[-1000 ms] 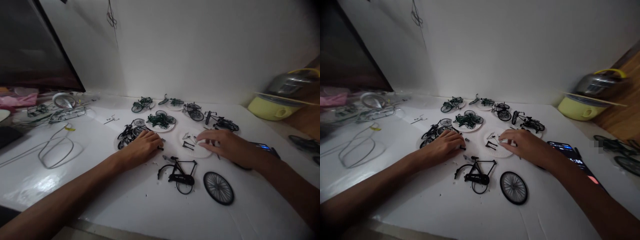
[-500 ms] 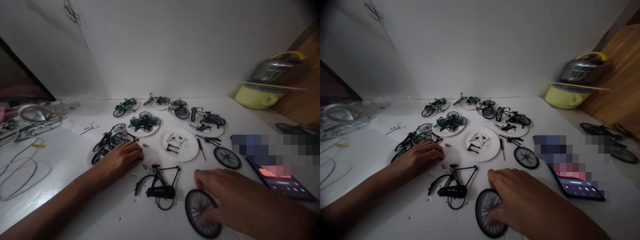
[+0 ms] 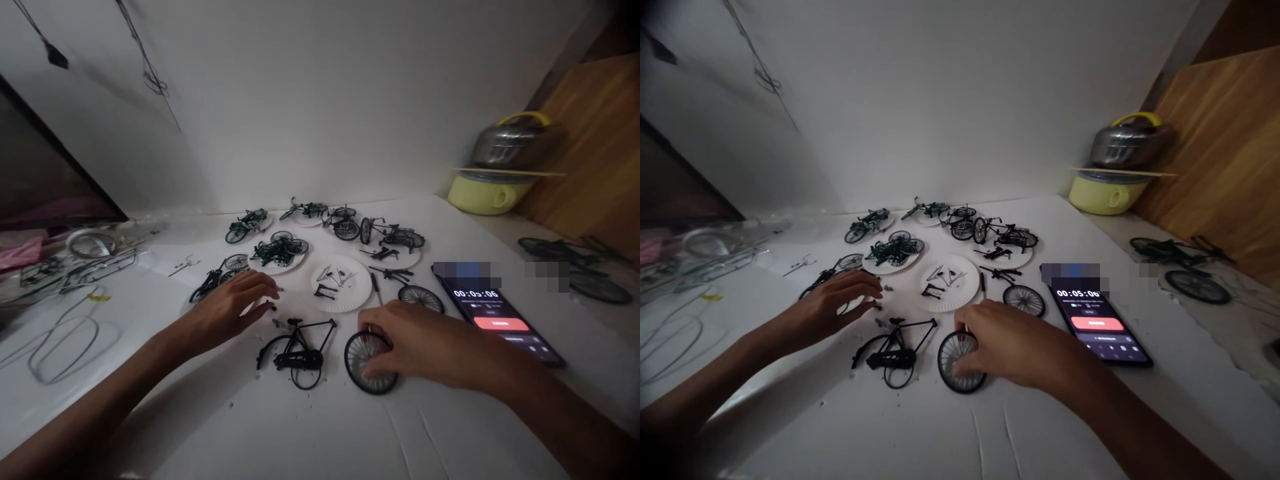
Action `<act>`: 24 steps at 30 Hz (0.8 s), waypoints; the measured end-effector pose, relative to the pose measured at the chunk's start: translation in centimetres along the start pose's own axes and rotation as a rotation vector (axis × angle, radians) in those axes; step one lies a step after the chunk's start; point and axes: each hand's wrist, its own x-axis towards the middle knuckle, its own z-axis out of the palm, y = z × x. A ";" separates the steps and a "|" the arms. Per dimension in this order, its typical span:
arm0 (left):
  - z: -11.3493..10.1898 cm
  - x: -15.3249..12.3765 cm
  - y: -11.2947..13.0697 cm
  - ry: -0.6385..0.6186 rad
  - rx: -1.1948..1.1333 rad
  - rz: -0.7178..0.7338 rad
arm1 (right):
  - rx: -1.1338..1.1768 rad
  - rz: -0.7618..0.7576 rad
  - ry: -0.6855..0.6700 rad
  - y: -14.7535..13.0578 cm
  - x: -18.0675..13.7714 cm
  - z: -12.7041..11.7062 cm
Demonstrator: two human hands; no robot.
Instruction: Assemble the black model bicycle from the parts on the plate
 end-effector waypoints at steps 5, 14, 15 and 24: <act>-2.1 1.3 0.1 -0.056 0.054 -0.018 | -0.002 -0.017 0.004 0.6 0.0 -0.4; -1.9 5.2 -2.2 -0.273 0.025 -0.139 | 0.031 -0.014 -0.069 1.5 0.9 0.3; -1.8 5.2 -2.2 -0.283 0.022 -0.136 | 0.028 -0.010 -0.071 1.5 1.0 0.4; -0.7 4.5 -1.2 -0.282 -0.043 -0.128 | -0.050 -0.021 -0.016 1.0 1.2 1.4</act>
